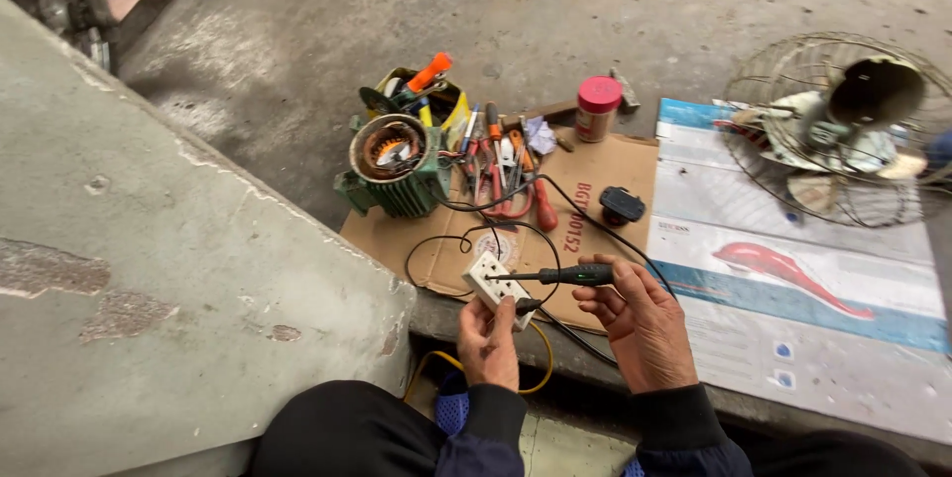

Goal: The person sits on the ground and uses a voltage tester pen to check a power strip and a motor component. They then retrieve a multimeter, set it up, and use the probes to measure voltage at the power strip and the motor.

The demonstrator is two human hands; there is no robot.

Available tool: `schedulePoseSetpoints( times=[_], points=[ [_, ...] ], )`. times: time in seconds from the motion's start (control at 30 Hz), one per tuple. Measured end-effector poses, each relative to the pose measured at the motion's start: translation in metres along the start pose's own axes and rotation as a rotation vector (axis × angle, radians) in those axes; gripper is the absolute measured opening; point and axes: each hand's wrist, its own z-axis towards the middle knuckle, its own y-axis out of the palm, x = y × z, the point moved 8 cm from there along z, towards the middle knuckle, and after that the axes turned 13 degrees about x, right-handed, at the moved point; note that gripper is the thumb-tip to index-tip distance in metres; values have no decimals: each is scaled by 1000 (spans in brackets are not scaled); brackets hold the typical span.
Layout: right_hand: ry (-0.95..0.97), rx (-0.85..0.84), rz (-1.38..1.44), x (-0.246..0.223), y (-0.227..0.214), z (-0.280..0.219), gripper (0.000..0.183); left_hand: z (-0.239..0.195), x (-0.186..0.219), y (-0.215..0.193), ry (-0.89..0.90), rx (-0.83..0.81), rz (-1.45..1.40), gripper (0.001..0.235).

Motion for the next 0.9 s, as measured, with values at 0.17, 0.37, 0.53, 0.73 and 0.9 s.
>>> schedulePoseSetpoints(
  times=[0.17, 0.37, 0.53, 0.73, 0.9],
  points=[
    [-6, -11, 47, -7, -15, -18, 35, -36, 10, -23, -37, -19, 36, 53],
    [-13, -53, 54, 6, -18, -28, 34, -30, -19, -39, -103, -28, -51, 55],
    [-33, -61, 46, 13, -22, -29, 35, -32, -24, -42, -112, -18, -54, 53],
    [-26, -68, 33, 15, -17, -30, 35, -27, -30, -40, -123, -5, -122, 52],
    [-26, -81, 30, 16, -19, -26, 34, -24, -33, -37, -104, -16, -84, 49]
  ],
)
